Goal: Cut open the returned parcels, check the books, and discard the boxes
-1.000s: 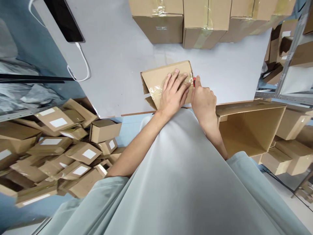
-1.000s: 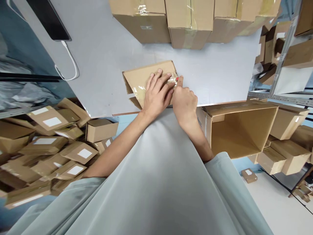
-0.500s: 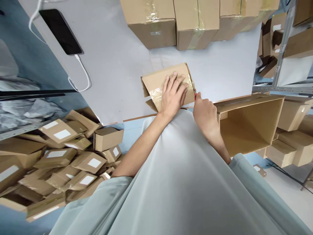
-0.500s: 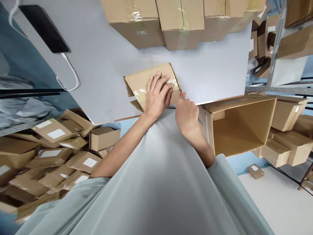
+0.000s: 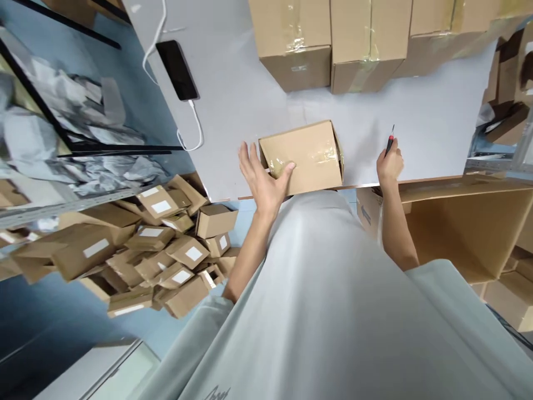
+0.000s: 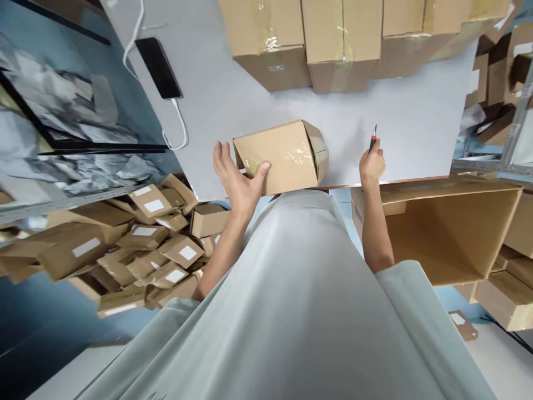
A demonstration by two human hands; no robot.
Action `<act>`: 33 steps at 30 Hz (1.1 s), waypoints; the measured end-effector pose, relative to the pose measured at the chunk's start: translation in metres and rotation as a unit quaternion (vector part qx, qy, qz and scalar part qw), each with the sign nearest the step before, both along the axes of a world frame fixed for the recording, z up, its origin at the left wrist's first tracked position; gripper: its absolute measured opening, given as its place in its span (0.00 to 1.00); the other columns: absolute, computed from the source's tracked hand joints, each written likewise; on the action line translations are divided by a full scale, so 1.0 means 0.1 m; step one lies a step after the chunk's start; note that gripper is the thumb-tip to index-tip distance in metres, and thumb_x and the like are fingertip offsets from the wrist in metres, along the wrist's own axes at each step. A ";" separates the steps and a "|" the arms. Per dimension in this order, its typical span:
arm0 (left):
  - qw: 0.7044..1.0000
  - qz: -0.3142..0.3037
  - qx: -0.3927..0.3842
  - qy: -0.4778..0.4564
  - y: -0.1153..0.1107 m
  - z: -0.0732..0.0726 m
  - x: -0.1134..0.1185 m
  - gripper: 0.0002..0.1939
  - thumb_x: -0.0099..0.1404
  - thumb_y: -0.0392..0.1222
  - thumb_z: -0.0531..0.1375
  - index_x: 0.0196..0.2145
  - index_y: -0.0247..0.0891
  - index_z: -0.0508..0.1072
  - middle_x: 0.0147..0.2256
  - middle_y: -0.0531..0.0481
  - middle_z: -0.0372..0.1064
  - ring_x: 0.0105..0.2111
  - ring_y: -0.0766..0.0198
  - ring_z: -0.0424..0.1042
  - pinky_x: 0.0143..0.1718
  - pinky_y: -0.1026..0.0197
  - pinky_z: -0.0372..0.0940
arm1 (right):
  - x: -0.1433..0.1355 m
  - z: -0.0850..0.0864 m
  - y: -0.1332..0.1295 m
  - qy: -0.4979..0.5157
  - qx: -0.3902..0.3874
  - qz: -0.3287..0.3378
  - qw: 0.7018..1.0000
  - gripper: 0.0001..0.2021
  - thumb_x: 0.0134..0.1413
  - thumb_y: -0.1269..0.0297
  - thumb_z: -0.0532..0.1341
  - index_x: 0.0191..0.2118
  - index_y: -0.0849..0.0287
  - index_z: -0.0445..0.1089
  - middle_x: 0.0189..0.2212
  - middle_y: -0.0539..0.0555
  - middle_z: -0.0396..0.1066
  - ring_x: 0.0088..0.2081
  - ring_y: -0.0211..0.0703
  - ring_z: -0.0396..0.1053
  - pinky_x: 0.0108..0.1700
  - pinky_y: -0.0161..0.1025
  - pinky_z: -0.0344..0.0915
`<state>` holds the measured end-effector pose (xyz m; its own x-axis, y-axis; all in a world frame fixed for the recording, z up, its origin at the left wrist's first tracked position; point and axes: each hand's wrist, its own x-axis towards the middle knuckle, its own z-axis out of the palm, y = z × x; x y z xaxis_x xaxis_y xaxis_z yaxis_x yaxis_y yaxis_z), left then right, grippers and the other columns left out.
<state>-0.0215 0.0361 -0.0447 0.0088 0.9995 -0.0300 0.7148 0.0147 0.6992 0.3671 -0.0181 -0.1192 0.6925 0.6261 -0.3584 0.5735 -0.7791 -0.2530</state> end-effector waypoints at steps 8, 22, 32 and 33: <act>0.979 0.148 -0.091 -0.103 -0.03 -0.32 -0.62 0.55 0.66 0.85 0.65 0.76 0.45 0.65 0.73 0.30 0.69 0.70 0.39 0.75 0.69 0.43 0.75 | -0.16 -0.34 0.03 0.018 0.042 0.031 0.998 0.36 0.71 0.56 0.59 0.77 0.72 0.62 0.71 0.84 0.66 0.71 0.69 0.69 0.73 0.69 0.63; 0.891 0.130 -0.266 -0.345 0.27 -0.87 -1.30 0.47 0.60 0.67 0.78 0.67 0.42 0.72 0.68 0.31 0.76 0.68 0.45 0.77 0.69 0.42 0.74 | -1.49 0.48 0.40 0.377 0.167 0.073 0.908 0.32 0.63 0.32 0.66 0.56 0.58 0.77 0.57 0.65 0.83 0.57 0.54 0.81 0.57 0.50 0.80; 0.906 0.154 -0.259 -0.298 0.49 -0.71 -0.78 0.09 0.76 0.46 0.66 0.47 0.39 0.81 0.49 0.42 0.84 0.47 0.55 0.83 0.53 0.53 0.78 | -1.41 0.88 0.39 0.180 0.125 0.107 0.970 0.26 0.58 0.58 0.70 0.61 0.61 0.77 0.59 0.68 0.81 0.53 0.57 0.82 0.60 0.56 0.80; 0.912 0.145 -0.251 -0.290 0.47 -0.63 -0.82 0.10 0.78 0.49 0.65 0.46 0.40 0.81 0.48 0.43 0.84 0.45 0.55 0.83 0.50 0.53 0.78 | -1.42 0.88 0.39 0.172 0.136 0.094 0.971 0.24 0.57 0.59 0.70 0.58 0.61 0.78 0.59 0.68 0.80 0.53 0.56 0.82 0.60 0.55 0.80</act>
